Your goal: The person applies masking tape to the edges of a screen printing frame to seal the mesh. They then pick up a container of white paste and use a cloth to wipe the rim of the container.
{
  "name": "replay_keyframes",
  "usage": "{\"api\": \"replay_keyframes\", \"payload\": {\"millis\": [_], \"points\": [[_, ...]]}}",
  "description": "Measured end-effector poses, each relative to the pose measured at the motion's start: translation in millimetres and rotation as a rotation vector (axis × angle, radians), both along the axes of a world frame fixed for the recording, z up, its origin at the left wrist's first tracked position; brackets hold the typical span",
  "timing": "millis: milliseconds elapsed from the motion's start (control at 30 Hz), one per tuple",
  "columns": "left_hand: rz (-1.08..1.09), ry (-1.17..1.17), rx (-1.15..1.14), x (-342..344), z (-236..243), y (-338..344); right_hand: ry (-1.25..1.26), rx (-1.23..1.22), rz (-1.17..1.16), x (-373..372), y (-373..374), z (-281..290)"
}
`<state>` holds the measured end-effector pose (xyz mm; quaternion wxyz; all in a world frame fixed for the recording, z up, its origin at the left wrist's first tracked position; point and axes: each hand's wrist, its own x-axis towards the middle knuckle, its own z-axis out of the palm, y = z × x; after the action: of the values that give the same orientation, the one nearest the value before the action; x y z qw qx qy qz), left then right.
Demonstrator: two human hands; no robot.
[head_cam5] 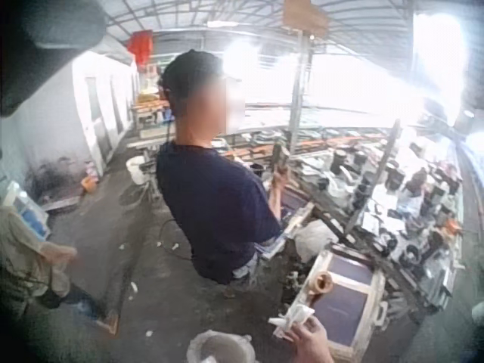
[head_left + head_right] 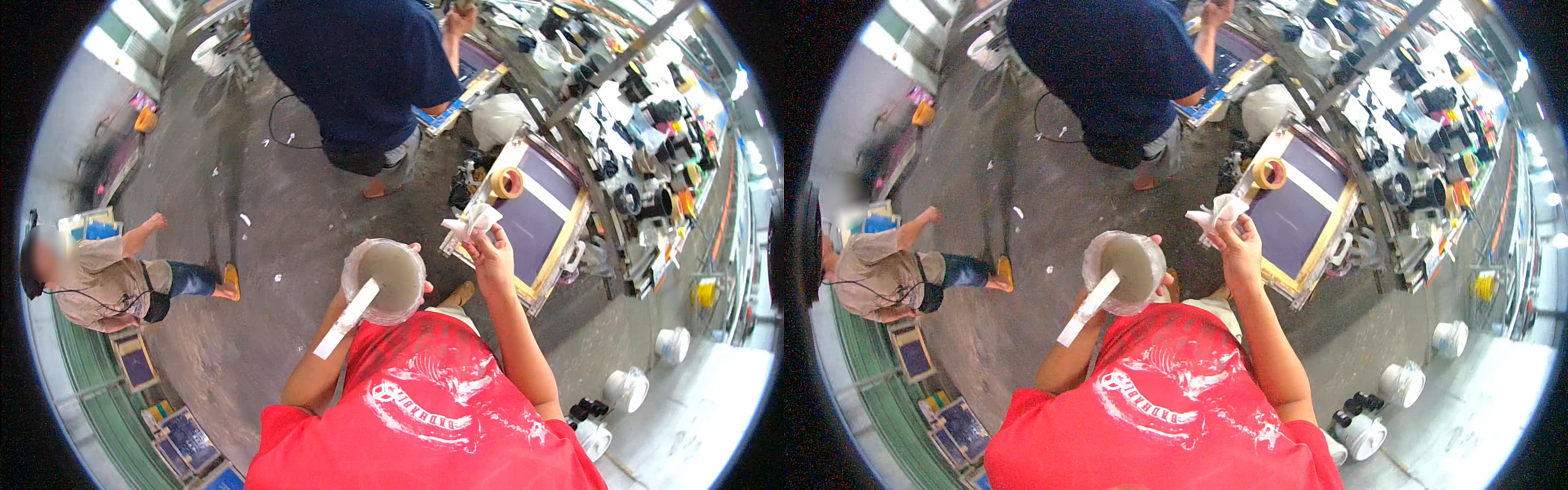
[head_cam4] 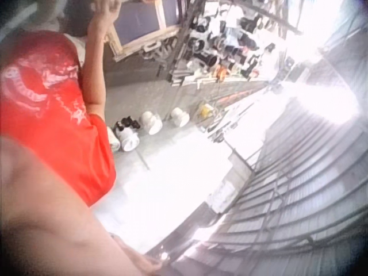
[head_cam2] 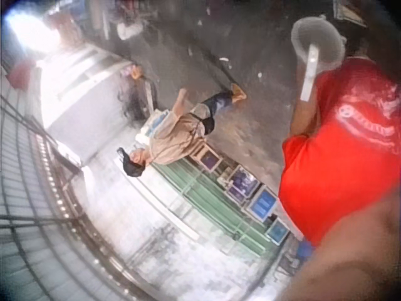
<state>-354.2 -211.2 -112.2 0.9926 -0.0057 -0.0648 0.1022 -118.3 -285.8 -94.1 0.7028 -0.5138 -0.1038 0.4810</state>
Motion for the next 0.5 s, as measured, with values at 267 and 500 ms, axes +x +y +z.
{"api": "replay_keyframes", "payload": {"millis": [267,500], "points": [[-0.028,0.124,-0.049,14,-34,6,0.248,-0.17,-0.139,-9,-67,-72],[0.044,0.142,-0.101,16,-47,3,-0.198,-0.164,0.253,-4,-14,-53]]}}
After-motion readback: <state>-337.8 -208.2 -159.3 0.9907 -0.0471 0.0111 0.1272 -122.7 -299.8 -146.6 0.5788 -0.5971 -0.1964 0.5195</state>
